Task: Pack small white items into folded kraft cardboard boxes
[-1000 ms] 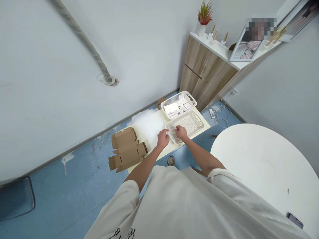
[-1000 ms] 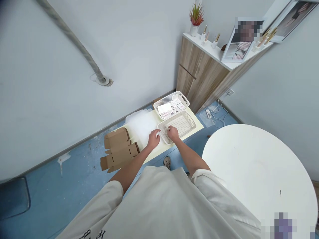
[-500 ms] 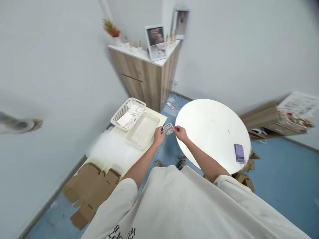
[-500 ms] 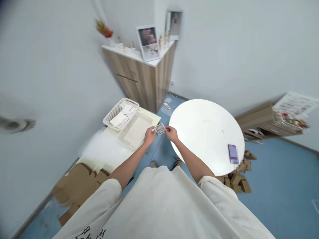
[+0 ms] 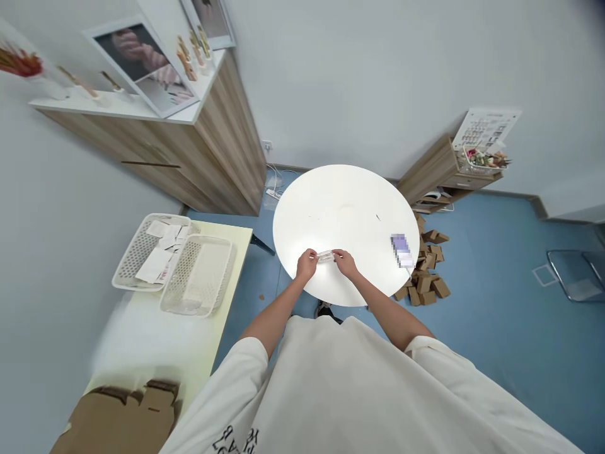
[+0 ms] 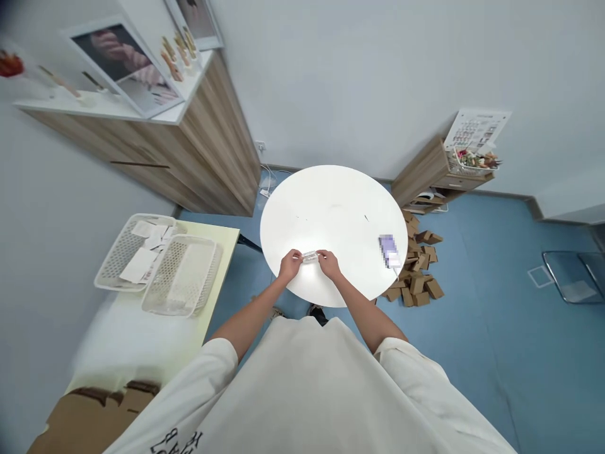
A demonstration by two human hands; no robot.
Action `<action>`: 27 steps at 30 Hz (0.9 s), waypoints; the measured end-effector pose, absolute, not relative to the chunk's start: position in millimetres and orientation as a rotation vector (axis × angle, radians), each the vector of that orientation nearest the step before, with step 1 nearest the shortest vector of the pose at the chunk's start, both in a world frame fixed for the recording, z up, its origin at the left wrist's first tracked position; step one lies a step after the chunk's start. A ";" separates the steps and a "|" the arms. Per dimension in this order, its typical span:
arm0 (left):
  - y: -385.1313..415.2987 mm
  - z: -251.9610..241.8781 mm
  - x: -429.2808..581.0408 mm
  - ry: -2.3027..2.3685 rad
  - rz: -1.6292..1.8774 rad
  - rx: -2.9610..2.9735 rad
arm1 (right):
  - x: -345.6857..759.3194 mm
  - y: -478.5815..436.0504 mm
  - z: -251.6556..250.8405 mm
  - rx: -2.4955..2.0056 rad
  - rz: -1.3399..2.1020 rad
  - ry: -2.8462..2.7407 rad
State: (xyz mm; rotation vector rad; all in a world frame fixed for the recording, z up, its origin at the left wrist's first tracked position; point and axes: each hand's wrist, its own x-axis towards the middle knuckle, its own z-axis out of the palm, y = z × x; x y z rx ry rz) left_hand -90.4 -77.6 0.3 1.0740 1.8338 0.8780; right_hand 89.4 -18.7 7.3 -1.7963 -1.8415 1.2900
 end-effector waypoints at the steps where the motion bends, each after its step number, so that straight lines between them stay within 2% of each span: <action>1: -72.7 -4.1 -79.5 1.826 0.857 1.101 | 99.2 -14.9 2.6 -1.801 1.336 -1.807; 12: -54.2 -53.7 -13.4 1.838 0.709 1.191 | 157.0 -2.3 -30.4 -1.763 1.474 -1.920; 20: -71.6 -42.8 -8.7 1.802 0.558 1.430 | 174.5 -12.1 -38.7 -1.626 1.466 -2.098; 27: -85.7 -38.1 -20.5 1.701 0.361 1.725 | 164.7 -16.3 -41.3 -1.499 1.367 -2.508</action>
